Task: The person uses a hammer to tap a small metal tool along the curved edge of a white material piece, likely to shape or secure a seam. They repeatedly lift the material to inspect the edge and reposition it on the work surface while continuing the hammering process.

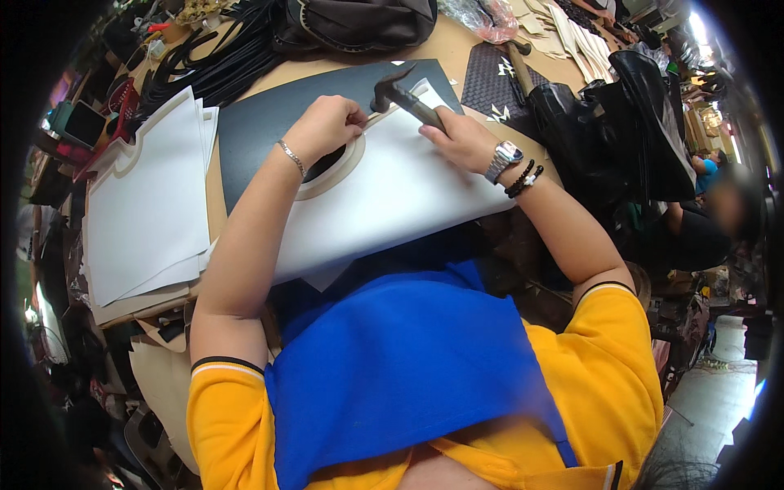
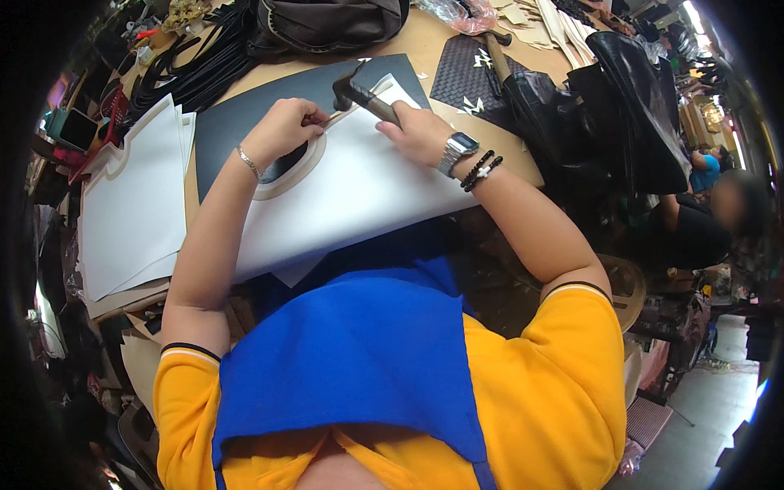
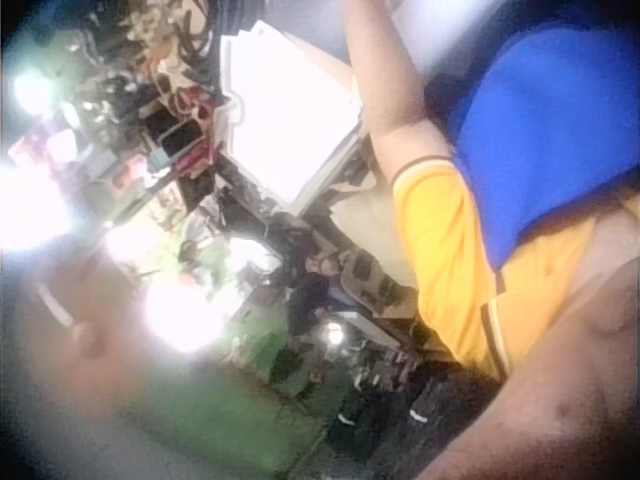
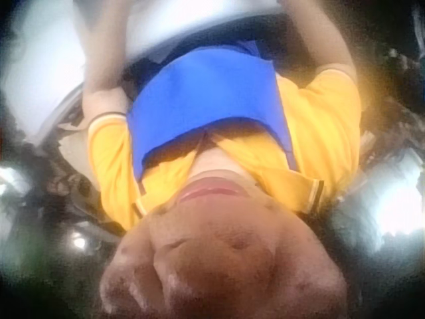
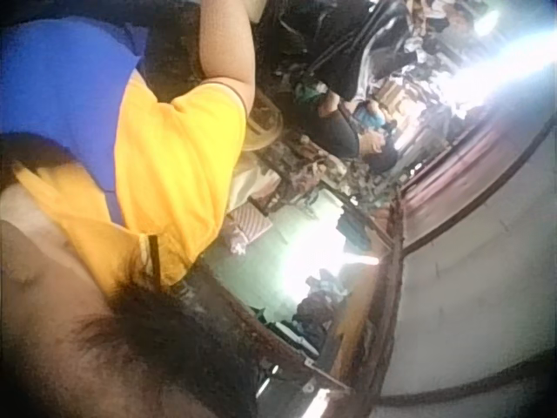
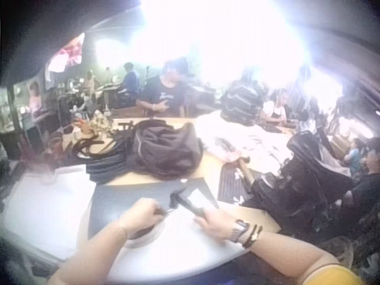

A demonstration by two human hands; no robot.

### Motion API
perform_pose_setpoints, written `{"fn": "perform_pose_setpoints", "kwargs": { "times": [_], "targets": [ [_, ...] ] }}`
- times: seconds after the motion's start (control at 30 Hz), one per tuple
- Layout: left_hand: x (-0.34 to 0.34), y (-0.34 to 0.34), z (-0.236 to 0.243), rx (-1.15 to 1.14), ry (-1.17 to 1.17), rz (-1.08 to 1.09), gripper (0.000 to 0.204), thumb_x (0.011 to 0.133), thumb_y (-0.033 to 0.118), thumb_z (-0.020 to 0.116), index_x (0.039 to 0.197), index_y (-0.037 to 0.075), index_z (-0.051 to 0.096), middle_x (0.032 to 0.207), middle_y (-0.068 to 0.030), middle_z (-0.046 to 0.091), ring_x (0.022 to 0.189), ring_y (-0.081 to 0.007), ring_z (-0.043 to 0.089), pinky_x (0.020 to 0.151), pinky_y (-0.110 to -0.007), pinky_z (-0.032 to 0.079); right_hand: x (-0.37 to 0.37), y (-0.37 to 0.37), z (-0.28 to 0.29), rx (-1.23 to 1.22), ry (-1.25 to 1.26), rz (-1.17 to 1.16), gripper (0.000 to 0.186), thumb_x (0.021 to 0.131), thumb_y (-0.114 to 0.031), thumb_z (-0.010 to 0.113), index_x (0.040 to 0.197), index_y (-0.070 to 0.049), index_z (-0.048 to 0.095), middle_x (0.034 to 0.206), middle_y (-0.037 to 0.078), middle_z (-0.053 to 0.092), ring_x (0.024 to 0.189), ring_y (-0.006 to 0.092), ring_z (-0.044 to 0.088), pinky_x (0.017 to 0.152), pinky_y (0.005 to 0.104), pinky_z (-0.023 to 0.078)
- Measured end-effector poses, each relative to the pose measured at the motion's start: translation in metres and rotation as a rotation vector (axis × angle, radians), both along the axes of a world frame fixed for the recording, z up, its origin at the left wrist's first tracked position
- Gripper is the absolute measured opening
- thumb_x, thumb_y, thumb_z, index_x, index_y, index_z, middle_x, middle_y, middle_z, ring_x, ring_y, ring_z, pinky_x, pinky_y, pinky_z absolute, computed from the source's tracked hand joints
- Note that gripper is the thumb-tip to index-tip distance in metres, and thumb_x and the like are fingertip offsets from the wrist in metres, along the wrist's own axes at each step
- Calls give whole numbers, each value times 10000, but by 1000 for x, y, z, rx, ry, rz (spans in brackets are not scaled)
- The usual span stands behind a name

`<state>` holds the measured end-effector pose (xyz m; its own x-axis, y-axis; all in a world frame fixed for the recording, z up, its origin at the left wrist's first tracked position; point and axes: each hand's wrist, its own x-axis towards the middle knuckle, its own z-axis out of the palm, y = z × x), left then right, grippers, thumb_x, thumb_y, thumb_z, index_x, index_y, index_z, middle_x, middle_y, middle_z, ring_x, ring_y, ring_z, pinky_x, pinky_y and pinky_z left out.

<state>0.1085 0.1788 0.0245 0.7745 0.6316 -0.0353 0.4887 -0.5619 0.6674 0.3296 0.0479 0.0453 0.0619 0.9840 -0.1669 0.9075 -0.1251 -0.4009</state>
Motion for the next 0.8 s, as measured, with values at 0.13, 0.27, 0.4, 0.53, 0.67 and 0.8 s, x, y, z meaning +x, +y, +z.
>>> {"fn": "perform_pose_setpoints", "kwargs": {
  "times": [0.13, 0.27, 0.4, 0.53, 0.67, 0.8],
  "targets": [
    [-3, -5, 5, 73, 54, 16, 172, 832, 81, 674, 969, -15, 719, 902, -163, 712, 806, -289, 678, 791, -331, 532, -7, -5, -7, 169, 129, 22, 407, 975, -410, 498, 1060, -13, 512, 841, 274, 641, 838, 441, 633, 756, 501, 475],
    [-8, -30, -6, 560, 145, -17, 166, 876, 110, 610, 946, 13, 725, 1013, -134, 701, 911, -294, 671, 811, -369, 532, -9, -7, -9, 238, 188, 32, 332, 991, -347, 520, 1041, -19, 503, 746, 212, 601, 721, 378, 608, 675, 437, 461],
    [-18, -59, -13, 589, 210, -22, 277, 896, 187, 600, 1135, 53, 649, 1117, -140, 672, 1029, -305, 639, 890, -413, 499, -10, -4, 0, 139, 147, 76, 384, 981, -397, 511, 990, -13, 507, 757, 247, 620, 742, 429, 621, 684, 493, 466],
    [-47, -102, -9, 630, 176, 289, 430, 877, 355, 657, 1189, 60, 631, 1216, -136, 631, 1108, -300, 603, 938, -449, 453, -16, -3, 3, 66, 45, 159, 389, 977, -398, 523, 994, -9, 525, 795, 255, 639, 777, 441, 627, 694, 503, 466],
    [-54, -113, -22, 613, 121, 328, 458, 849, 391, 686, 1163, 59, 644, 1214, -139, 626, 1102, -282, 598, 938, -436, 428, -21, -5, -4, 243, 243, 161, 325, 994, -345, 511, 1052, -25, 510, 761, 224, 619, 704, 401, 607, 660, 449, 460],
    [-52, -106, -10, 405, 61, 341, 424, 831, 422, 708, 1036, 52, 679, 1068, -136, 684, 992, -288, 648, 911, -425, 442, -18, -8, -4, 18, 39, 144, 366, 974, -366, 510, 1036, -5, 509, 792, 267, 647, 777, 437, 640, 726, 500, 488]
  ]
}}
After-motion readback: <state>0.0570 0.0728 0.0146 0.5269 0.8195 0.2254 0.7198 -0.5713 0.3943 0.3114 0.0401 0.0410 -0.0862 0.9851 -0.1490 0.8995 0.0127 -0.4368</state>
